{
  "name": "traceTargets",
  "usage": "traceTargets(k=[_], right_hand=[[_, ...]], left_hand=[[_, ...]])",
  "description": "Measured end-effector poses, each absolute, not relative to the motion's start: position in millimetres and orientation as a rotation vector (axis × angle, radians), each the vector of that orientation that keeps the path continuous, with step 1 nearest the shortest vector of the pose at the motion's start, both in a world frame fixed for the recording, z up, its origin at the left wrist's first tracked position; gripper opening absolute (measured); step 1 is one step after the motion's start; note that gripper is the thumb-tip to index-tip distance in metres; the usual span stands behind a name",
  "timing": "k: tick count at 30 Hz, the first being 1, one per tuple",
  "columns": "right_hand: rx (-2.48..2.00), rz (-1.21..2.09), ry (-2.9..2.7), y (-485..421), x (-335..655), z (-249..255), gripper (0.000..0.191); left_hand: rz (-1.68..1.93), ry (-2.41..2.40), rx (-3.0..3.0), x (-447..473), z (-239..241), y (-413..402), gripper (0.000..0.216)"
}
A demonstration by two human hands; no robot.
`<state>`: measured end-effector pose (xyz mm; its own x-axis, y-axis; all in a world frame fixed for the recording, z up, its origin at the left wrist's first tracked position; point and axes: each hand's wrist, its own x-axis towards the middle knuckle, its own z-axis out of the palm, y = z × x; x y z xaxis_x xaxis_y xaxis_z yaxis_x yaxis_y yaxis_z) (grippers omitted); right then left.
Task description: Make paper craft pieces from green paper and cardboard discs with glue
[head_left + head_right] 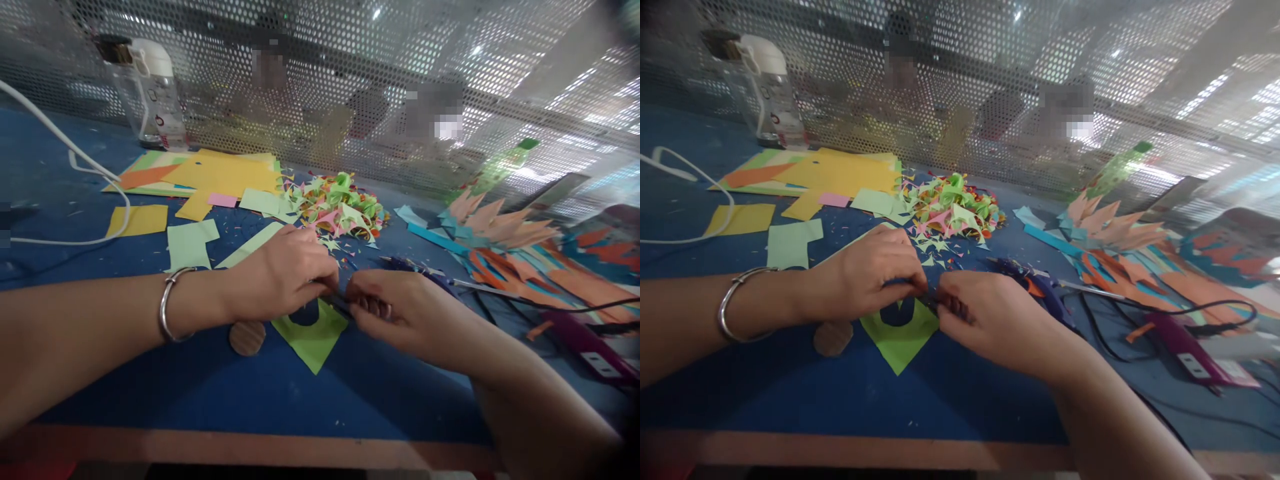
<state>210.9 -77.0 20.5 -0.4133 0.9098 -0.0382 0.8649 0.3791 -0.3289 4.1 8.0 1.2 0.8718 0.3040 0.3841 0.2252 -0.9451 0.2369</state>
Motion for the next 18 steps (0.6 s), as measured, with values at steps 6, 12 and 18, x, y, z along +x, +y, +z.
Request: traceTargets(k=[6,12,18], right_hand=[[-1.622,0.384,-2.235,-74.4,215.7,24.2,0.02],[-1.585,0.447,-2.166,-74.9,219.0,24.2,0.025],[-1.635,0.587,-2.229,-76.7,217.0,24.5,0.025]], left_hand=[[0.856,0.604,2.598,2.6,1.8,15.7,0.009],[1.091,0.737,2.199,3.6,1.2,22.4,0.014],[1.229,0.774,2.09,1.1,-7.5,39.3,0.01]])
